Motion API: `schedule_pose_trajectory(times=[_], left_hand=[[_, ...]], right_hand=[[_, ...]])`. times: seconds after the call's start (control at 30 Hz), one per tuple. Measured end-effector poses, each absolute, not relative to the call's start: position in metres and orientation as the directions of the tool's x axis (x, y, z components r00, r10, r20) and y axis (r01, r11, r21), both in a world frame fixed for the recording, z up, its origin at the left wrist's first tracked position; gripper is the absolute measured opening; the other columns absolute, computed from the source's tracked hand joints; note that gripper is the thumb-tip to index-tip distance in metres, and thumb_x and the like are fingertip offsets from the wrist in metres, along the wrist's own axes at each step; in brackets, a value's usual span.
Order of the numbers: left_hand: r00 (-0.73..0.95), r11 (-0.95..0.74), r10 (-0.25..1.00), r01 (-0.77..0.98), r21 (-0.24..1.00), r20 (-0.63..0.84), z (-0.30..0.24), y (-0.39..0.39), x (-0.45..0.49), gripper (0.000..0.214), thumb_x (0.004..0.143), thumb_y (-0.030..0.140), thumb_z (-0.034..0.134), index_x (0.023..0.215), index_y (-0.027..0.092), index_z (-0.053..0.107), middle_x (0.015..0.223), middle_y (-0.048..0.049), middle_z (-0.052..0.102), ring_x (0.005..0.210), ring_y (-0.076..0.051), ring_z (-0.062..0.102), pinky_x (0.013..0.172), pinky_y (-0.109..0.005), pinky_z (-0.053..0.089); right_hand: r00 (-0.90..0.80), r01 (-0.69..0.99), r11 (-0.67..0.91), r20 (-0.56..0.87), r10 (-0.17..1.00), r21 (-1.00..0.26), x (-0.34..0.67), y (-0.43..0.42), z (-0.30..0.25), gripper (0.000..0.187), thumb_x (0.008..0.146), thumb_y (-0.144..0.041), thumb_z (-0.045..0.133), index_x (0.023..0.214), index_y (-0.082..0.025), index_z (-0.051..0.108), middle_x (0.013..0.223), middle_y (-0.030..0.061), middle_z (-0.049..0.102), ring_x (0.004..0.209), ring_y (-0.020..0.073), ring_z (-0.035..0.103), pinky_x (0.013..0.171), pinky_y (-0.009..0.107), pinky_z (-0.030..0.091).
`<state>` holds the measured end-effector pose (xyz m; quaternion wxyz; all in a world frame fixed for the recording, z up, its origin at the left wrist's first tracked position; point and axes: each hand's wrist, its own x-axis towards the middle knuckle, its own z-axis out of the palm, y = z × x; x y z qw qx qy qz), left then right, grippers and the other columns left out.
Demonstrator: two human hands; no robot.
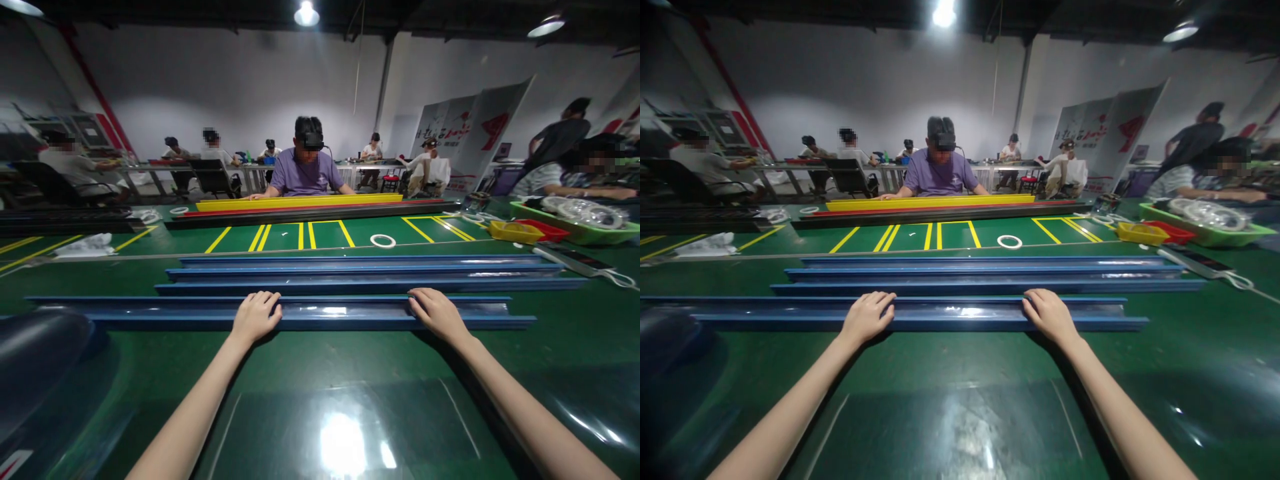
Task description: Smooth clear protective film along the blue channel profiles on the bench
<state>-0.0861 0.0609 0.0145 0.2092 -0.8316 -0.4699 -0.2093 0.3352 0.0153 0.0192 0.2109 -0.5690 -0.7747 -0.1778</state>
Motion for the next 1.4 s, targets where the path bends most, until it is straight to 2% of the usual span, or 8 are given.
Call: schedule_pose_trajectory(times=[0.23, 0.43, 0.6, 0.73, 0.93, 1.2, 1.3, 1.4], left_hand=[[0.447, -0.428, 0.72, 0.888, -0.167, 0.531, 0.016, 0.065, -0.132, 0.037, 0.082, 0.029, 0.031, 0.096, 0.017, 0.063, 0.09, -0.0058, 0.066, 0.083, -0.019, 0.059, 0.077, -0.031, 0.043], [0.328, -0.351, 0.777, 0.934, -0.063, 0.536, 0.02, 0.063, -0.141, 0.037, 0.084, 0.033, 0.031, 0.091, 0.017, 0.063, 0.089, -0.006, 0.066, 0.085, -0.021, 0.059, 0.078, -0.033, 0.042], [0.31, -0.396, 0.725, 0.918, 0.004, 0.615, 0.026, 0.056, -0.1, 0.032, 0.084, 0.031, 0.035, 0.093, 0.018, 0.061, 0.092, -0.0051, 0.065, 0.087, -0.02, 0.057, 0.08, -0.033, 0.04], [0.381, -0.483, 0.719, 0.875, 0.025, 0.582, 0.03, 0.048, -0.042, 0.028, 0.084, 0.029, 0.038, 0.093, 0.018, 0.062, 0.094, -0.005, 0.065, 0.088, -0.019, 0.056, 0.079, -0.032, 0.04], [0.406, -0.487, 0.766, 0.873, 0.036, 0.499, 0.023, 0.042, 0.019, 0.03, 0.086, 0.029, 0.036, 0.098, 0.017, 0.061, 0.089, -0.0069, 0.064, 0.084, -0.019, 0.055, 0.077, -0.033, 0.038], [0.413, -0.469, 0.774, 0.883, -0.003, 0.479, 0.021, 0.047, 0.011, 0.031, 0.084, 0.027, 0.034, 0.093, 0.016, 0.062, 0.082, -0.0098, 0.062, 0.08, -0.022, 0.053, 0.072, -0.035, 0.036], [0.414, -0.461, 0.773, 0.887, -0.023, 0.481, 0.02, 0.048, 0.007, 0.032, 0.084, 0.026, 0.034, 0.095, 0.017, 0.063, 0.082, -0.0091, 0.062, 0.081, -0.022, 0.054, 0.072, -0.035, 0.036], [0.412, -0.453, 0.773, 0.891, -0.036, 0.482, 0.019, 0.05, 0.001, 0.032, 0.084, 0.025, 0.035, 0.096, 0.018, 0.063, 0.082, -0.0081, 0.063, 0.08, -0.021, 0.054, 0.072, -0.034, 0.037]], right_hand=[[-0.269, 0.961, 0.26, 0.505, 0.82, 0.089, 0.306, 0.021, 0.016, 0.038, 0.088, -0.033, 0.029, 0.088, -0.015, 0.063, 0.082, 0.0077, 0.066, 0.075, 0.0169, 0.059, 0.07, 0.026, 0.038], [-0.215, 0.976, 0.203, 0.543, 0.812, 0.083, 0.275, 0.024, 0.012, 0.039, 0.088, -0.027, 0.027, 0.079, -0.016, 0.063, 0.076, 0.0068, 0.067, 0.069, 0.0151, 0.057, 0.064, 0.025, 0.033], [-0.212, 0.977, 0.19, 0.52, 0.828, 0.095, 0.246, 0.025, 0.017, 0.037, 0.086, -0.024, 0.028, 0.07, -0.016, 0.06, 0.069, 0.0058, 0.065, 0.063, 0.0142, 0.055, 0.061, 0.025, 0.029], [-0.167, 0.986, 0.135, 0.503, 0.848, 0.1, 0.215, 0.027, 0.021, 0.035, 0.085, -0.023, 0.03, 0.065, -0.016, 0.057, 0.063, 0.0059, 0.064, 0.057, 0.0144, 0.053, 0.059, 0.027, 0.027], [-0.16, 0.987, 0.148, 0.492, 0.856, 0.064, 0.178, 0.033, 0.019, 0.034, 0.084, -0.022, 0.03, 0.069, -0.014, 0.059, 0.066, 0.0088, 0.064, 0.059, 0.0169, 0.055, 0.061, 0.029, 0.029], [-0.128, 0.984, 0.17, 0.455, 0.881, -0.053, 0.164, 0.032, 0.021, 0.033, 0.086, -0.024, 0.029, 0.075, -0.016, 0.059, 0.073, 0.0097, 0.064, 0.069, 0.019, 0.056, 0.065, 0.029, 0.034], [-0.193, 0.96, 0.261, 0.437, 0.878, -0.1, 0.174, 0.029, 0.025, 0.032, 0.088, -0.027, 0.029, 0.088, -0.017, 0.06, 0.081, 0.0071, 0.065, 0.078, 0.0173, 0.057, 0.076, 0.029, 0.036], [-0.233, 0.935, 0.332, 0.484, 0.844, -0.128, 0.191, 0.027, 0.027, 0.032, 0.088, -0.028, 0.03, 0.102, -0.016, 0.056, 0.099, 0.0078, 0.063, 0.095, 0.0171, 0.054, 0.093, 0.033, 0.029]])
